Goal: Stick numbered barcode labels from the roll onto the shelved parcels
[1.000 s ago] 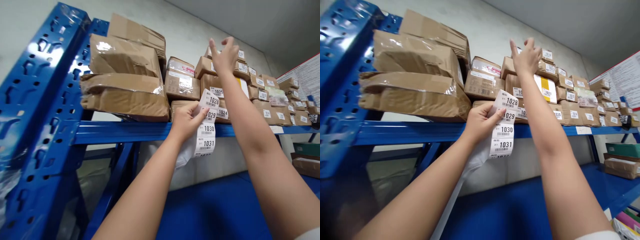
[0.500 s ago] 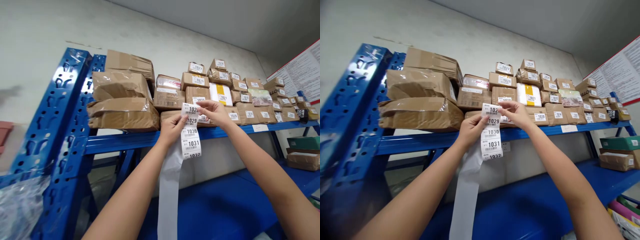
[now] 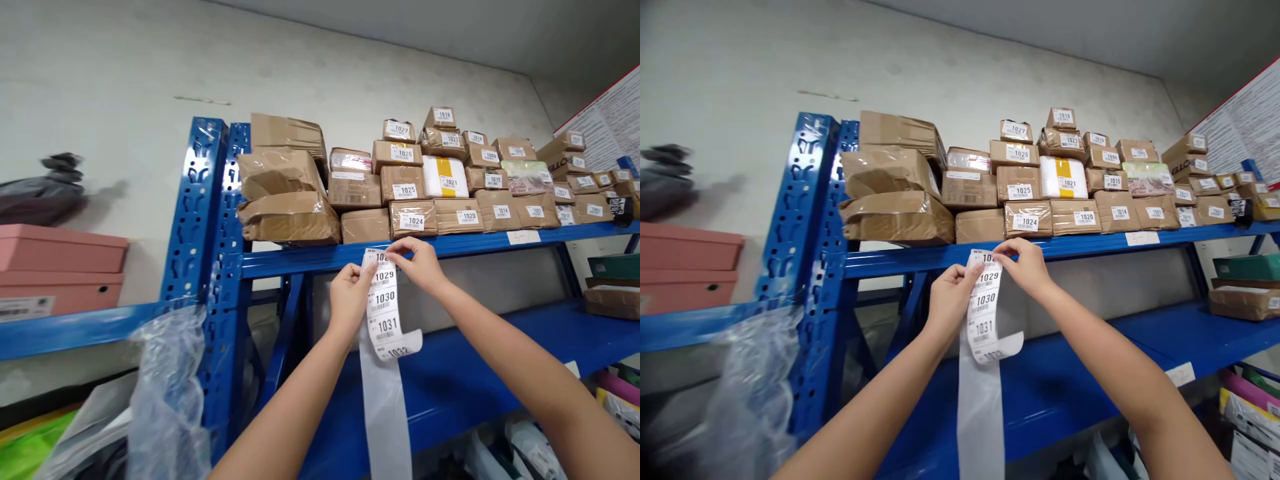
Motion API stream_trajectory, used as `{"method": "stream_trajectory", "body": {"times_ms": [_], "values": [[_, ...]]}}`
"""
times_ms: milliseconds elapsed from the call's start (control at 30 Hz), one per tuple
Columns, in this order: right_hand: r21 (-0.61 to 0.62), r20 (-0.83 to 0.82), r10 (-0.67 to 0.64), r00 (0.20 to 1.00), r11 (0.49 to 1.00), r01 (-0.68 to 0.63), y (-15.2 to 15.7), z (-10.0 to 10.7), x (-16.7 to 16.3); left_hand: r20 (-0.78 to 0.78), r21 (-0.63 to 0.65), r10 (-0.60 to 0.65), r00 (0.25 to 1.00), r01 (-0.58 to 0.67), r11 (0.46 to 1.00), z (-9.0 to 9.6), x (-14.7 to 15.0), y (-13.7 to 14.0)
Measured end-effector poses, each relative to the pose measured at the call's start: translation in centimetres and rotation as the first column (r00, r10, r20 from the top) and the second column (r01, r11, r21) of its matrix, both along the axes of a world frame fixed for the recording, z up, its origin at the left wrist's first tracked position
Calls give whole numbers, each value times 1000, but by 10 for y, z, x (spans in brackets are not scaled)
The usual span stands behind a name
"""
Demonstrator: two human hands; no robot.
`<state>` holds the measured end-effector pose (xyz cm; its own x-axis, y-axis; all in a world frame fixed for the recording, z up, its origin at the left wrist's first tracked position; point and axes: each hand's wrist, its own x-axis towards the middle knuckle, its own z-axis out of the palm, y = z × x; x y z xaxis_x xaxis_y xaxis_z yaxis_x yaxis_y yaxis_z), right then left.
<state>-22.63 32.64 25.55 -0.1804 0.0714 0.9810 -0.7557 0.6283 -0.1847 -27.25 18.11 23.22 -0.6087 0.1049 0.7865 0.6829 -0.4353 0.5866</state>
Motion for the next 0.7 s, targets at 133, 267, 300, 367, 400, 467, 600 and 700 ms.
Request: {"method": "stream_trajectory", "body": {"times_ms": [133,267,300,367,400,467,600,700], "values": [[49,-58,-172,983,983,175,-24,13,-10,129,-75,-43,991,53,996,-6,-1,-22],[131,-56,-585,809,799,586,-39,55,-16,170,-224,25,985,14,975,-13,1,-47],[174,-25,-670,742,727,664,-42,64,-17,164,-237,44,985,-4,972,-16,2,-52],[242,43,-762,646,635,734,-48,77,-19,160,-214,71,985,-36,976,-21,1,-62],[250,68,-777,626,621,743,-51,80,-20,158,-196,78,984,-46,980,-22,0,-66],[231,94,-797,597,600,766,-57,81,-20,142,-166,75,987,-51,985,-23,-2,-71],[190,54,-873,484,485,854,-61,74,-16,87,-134,43,995,-31,991,-21,-7,-71],[303,11,-854,520,498,812,-58,71,-11,63,-133,11,998,-3,991,-22,-7,-67]]}}
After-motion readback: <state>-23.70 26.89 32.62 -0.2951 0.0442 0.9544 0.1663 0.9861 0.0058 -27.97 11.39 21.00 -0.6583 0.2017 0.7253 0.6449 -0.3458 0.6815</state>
